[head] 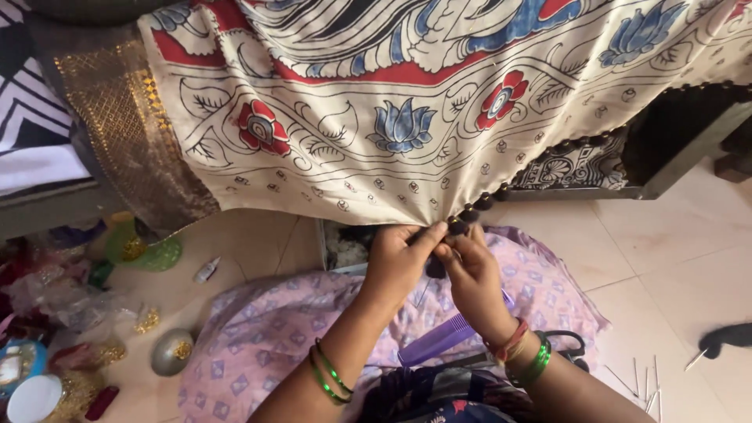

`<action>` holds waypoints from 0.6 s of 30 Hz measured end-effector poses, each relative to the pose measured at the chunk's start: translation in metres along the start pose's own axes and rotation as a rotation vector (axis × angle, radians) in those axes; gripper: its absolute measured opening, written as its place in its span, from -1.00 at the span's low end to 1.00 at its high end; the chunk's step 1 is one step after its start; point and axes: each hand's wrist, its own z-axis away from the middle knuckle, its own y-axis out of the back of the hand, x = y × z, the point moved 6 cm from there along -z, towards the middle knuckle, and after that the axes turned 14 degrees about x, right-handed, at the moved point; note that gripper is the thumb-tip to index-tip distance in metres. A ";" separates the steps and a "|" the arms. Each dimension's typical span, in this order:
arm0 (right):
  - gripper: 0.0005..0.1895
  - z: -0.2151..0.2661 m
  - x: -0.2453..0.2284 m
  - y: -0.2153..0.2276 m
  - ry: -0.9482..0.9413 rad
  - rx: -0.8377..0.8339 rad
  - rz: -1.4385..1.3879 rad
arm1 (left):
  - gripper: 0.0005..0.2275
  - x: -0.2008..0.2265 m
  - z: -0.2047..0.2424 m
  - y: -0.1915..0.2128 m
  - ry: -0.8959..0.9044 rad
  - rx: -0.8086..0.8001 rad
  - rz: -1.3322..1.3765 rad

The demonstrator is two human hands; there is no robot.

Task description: Applying decorative beads or tassels to the border of a traditional saree.

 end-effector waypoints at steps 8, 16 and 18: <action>-0.65 -0.023 0.017 -0.012 -0.619 -0.230 -0.694 | -0.84 0.019 0.023 0.008 -0.588 0.304 -0.260; -0.74 -0.016 0.042 -0.017 -0.547 -0.086 -0.540 | -0.76 0.057 0.023 0.019 -0.742 0.239 -0.327; -0.70 -0.007 0.056 -0.014 -0.411 -0.133 -0.544 | -0.79 0.040 0.011 0.018 -0.611 0.182 -0.269</action>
